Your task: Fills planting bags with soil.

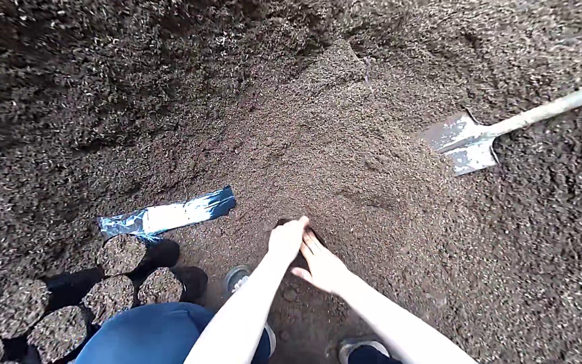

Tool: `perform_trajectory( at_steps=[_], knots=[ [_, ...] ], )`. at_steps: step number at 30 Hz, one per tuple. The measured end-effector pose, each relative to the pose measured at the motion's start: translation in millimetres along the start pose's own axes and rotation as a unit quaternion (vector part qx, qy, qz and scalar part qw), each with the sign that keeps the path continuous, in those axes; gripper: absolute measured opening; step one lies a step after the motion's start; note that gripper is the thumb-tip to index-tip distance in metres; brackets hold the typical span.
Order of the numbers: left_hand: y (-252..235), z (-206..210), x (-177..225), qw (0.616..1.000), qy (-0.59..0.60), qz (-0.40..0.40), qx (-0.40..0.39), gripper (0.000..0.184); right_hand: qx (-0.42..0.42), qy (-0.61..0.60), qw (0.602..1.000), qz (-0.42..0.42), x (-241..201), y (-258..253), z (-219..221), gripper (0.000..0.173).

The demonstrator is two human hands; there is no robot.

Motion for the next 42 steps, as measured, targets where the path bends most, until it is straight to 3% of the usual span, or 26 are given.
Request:
perform_trajectory(
  at_steps=[3, 6, 8, 12, 15, 17, 19, 22, 24, 25, 28, 30, 33, 39, 40, 42],
  knots=[
    [16, 29, 12, 0.997, 0.022, 0.066, -0.029, 0.040, -0.031, 0.040, 0.999, 0.013, 6, 12, 31, 0.091],
    [17, 41, 17, 0.994, 0.042, 0.096, -0.033, 0.039, 0.000, 0.055, 0.998, 0.023, 8, 7, 46, 0.076],
    [13, 43, 16, 0.993, 0.052, 0.100, -0.026, 0.039, 0.023, 0.050, 0.998, 0.038, 10, -4, 50, 0.067],
    [2, 26, 10, 0.996, 0.055, 0.062, -0.020, 0.038, -0.034, 0.015, 0.995, 0.095, 8, -29, 37, 0.066],
    [-5, -11, 1, 0.996, 0.085, 0.026, 0.004, 0.036, -0.055, 0.038, 0.998, 0.016, -1, -41, -4, 0.071],
    [-7, -37, -14, 0.995, 0.099, -0.006, 0.024, 0.035, -0.016, 0.050, 0.996, -0.070, -5, -40, -37, 0.051],
    [-6, -56, -29, 0.996, 0.021, -0.087, -0.012, 0.040, 0.038, 0.064, 0.990, -0.123, 2, -34, -61, 0.034],
    [-5, -70, -27, 0.984, -0.085, -0.152, -0.034, 0.064, 0.079, 0.089, 0.983, -0.137, 21, -34, -68, 0.028],
    [-20, -65, -16, 0.985, -0.134, -0.105, -0.015, 0.073, 0.104, 0.109, 0.978, -0.141, 22, -37, -72, 0.025],
    [-31, -60, -11, 0.986, -0.156, -0.059, -0.006, 0.070, 0.117, 0.120, 0.975, -0.149, 21, -37, -73, 0.024],
    [-61, -43, -4, 0.968, -0.214, 0.129, 0.021, 0.034, 0.155, 0.136, 0.965, -0.163, 19, -28, -71, 0.023],
    [-65, -45, -2, 0.958, -0.220, 0.183, 0.020, 0.031, 0.179, 0.134, 0.962, -0.158, 21, -16, -72, 0.023],
    [-40, -60, 2, 0.970, -0.195, 0.143, 0.003, 0.033, 0.192, 0.128, 0.965, -0.125, 29, 9, -74, 0.023],
    [13, -54, -3, 0.981, -0.175, -0.052, -0.060, 0.036, 0.177, 0.160, 0.963, -0.128, 34, 7, -64, 0.036],
    [13, -52, -2, 0.981, -0.176, -0.061, -0.045, 0.042, 0.180, 0.164, 0.960, -0.141, 31, 4, -63, 0.035],
    [0, -46, 2, 0.984, -0.177, -0.007, -0.006, 0.059, 0.195, 0.164, 0.953, -0.165, 27, 0, -61, 0.030]
  ],
)
Point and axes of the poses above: each hand's wrist, its own y-axis away from the middle knuckle, its own z-axis out of the palm, x = y × z, the point moved 5 cm from there along -y, towards the middle knuckle, and after that the axes turned 3 degrees about -y, right-handed, at the moved point
